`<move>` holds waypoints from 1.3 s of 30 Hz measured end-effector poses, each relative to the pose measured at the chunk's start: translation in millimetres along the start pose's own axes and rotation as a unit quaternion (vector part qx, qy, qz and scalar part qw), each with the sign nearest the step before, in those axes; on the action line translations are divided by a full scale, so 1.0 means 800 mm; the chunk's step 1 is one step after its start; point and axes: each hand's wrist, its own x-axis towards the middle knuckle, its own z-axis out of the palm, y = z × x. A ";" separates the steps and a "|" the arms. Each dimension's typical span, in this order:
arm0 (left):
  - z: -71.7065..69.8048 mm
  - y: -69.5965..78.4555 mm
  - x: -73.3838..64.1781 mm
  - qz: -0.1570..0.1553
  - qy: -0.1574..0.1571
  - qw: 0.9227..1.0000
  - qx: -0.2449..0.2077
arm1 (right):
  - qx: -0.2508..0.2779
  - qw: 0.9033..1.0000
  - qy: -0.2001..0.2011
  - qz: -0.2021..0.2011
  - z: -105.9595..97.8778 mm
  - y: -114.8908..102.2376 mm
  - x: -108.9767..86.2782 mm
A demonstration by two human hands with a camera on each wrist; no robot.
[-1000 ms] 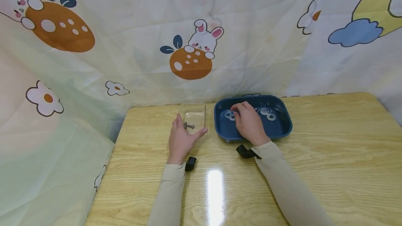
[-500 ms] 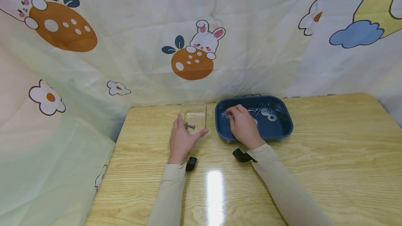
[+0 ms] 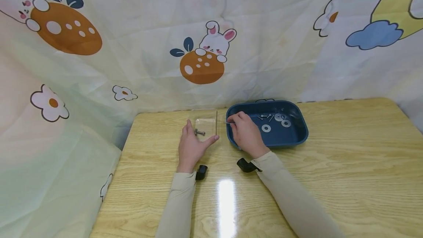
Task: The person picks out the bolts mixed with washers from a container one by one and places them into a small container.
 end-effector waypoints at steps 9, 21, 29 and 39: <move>-0.001 -0.001 0.002 0.001 0.003 1.000 0.013 | -0.009 1.000 -0.015 -0.011 0.010 -0.015 0.008; -0.001 -0.002 0.003 0.005 0.006 1.000 0.016 | 0.000 0.999 -0.025 -0.023 0.020 -0.025 0.015; -0.002 -0.001 0.003 0.013 0.005 1.000 0.019 | -0.005 0.999 -0.024 -0.032 0.026 -0.026 0.019; -0.001 -0.001 0.002 0.009 0.001 1.000 0.019 | -0.007 0.998 -0.036 -0.052 0.030 -0.026 0.021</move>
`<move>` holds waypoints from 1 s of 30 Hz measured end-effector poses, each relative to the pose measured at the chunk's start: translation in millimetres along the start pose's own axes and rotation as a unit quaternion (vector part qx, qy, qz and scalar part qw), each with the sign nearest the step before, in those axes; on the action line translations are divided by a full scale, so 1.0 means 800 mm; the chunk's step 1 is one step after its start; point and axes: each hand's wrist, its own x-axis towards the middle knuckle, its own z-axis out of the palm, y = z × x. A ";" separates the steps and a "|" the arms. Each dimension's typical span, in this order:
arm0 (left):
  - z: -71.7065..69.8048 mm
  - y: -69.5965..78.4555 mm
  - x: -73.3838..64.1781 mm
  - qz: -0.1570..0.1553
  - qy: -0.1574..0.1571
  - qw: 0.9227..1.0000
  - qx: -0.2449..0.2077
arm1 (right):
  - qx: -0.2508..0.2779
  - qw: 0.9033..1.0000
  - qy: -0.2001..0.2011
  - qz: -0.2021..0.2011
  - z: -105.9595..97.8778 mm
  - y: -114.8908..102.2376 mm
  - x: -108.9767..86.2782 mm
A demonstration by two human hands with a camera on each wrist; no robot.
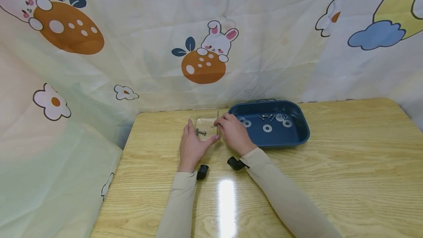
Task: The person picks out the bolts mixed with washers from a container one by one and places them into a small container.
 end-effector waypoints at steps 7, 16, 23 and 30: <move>0.001 0.000 -0.001 0.001 0.002 1.000 -0.001 | -0.019 1.000 -0.007 -0.007 0.003 -0.002 0.003; 0.002 0.002 -0.001 0.004 0.001 1.000 0.001 | -0.030 0.999 -0.026 -0.006 0.005 -0.002 0.004; 0.002 0.001 0.000 0.003 0.002 1.000 0.007 | -0.036 0.999 -0.030 -0.009 0.006 -0.003 0.007; 0.001 0.001 0.000 0.003 0.004 1.000 0.008 | -0.030 0.999 -0.026 -0.009 0.008 -0.003 0.008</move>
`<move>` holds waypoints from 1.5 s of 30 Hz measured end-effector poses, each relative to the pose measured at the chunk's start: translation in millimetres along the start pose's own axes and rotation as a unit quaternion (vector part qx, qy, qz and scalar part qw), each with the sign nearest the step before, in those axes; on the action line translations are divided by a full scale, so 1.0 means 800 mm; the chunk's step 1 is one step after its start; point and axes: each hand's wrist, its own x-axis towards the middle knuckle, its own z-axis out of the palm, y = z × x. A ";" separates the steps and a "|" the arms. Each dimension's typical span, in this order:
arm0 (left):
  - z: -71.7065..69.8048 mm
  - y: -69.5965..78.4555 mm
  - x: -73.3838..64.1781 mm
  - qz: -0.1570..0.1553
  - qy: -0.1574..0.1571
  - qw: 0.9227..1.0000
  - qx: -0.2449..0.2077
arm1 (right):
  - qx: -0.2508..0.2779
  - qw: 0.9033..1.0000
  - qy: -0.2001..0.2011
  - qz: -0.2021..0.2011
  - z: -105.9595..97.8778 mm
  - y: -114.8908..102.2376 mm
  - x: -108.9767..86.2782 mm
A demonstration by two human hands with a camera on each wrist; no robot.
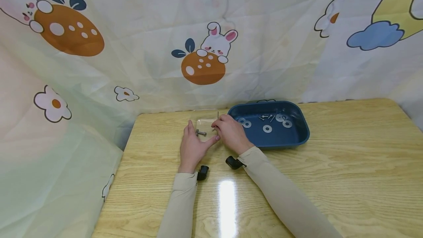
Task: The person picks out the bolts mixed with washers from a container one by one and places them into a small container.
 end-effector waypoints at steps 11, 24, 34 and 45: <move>0.001 0.001 0.002 0.001 0.001 1.000 -0.002 | 0.000 1.000 0.004 0.005 -0.001 0.002 0.001; -0.002 0.002 0.000 -0.006 -0.001 1.000 -0.014 | 0.033 0.999 0.011 0.012 -0.018 0.013 -0.007; -0.001 0.002 0.000 -0.005 0.002 1.000 -0.022 | 0.027 0.999 0.041 0.012 -0.032 0.033 -0.026; -0.001 0.002 -0.002 -0.004 0.007 1.000 -0.024 | 0.017 0.998 0.065 0.002 -0.041 0.056 -0.040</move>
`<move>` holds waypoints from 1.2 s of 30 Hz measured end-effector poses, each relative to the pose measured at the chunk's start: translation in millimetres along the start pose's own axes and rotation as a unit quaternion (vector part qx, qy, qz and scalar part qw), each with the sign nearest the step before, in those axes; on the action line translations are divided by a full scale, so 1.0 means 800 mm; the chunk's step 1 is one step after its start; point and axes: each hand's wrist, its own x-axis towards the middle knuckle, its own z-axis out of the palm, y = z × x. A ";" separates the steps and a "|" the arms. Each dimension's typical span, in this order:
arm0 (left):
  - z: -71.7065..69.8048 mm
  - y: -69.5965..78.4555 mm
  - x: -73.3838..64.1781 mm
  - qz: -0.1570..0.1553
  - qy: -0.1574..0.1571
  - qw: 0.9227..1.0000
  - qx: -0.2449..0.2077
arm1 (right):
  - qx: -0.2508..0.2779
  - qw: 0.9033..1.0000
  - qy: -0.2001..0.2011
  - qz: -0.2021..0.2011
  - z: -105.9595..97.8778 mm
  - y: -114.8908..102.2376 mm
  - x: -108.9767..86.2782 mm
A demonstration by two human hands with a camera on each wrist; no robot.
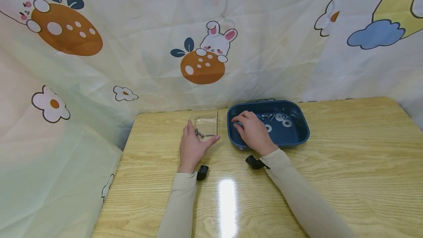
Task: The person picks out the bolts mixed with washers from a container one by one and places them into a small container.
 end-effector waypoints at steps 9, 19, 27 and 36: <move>0.001 0.001 0.000 -0.007 -0.003 1.000 0.006 | -0.008 1.000 0.002 0.017 -0.015 0.019 -0.008; 0.001 0.000 0.000 -0.005 -0.005 1.000 0.010 | -0.007 0.999 -0.005 0.042 -0.029 0.035 -0.015; 0.001 0.001 -0.001 -0.003 -0.004 1.000 0.003 | -0.021 0.997 -0.018 0.065 -0.033 0.054 -0.022; 0.000 0.001 0.000 -0.008 -0.008 1.000 0.007 | -0.039 0.992 -0.045 0.110 -0.046 0.071 -0.025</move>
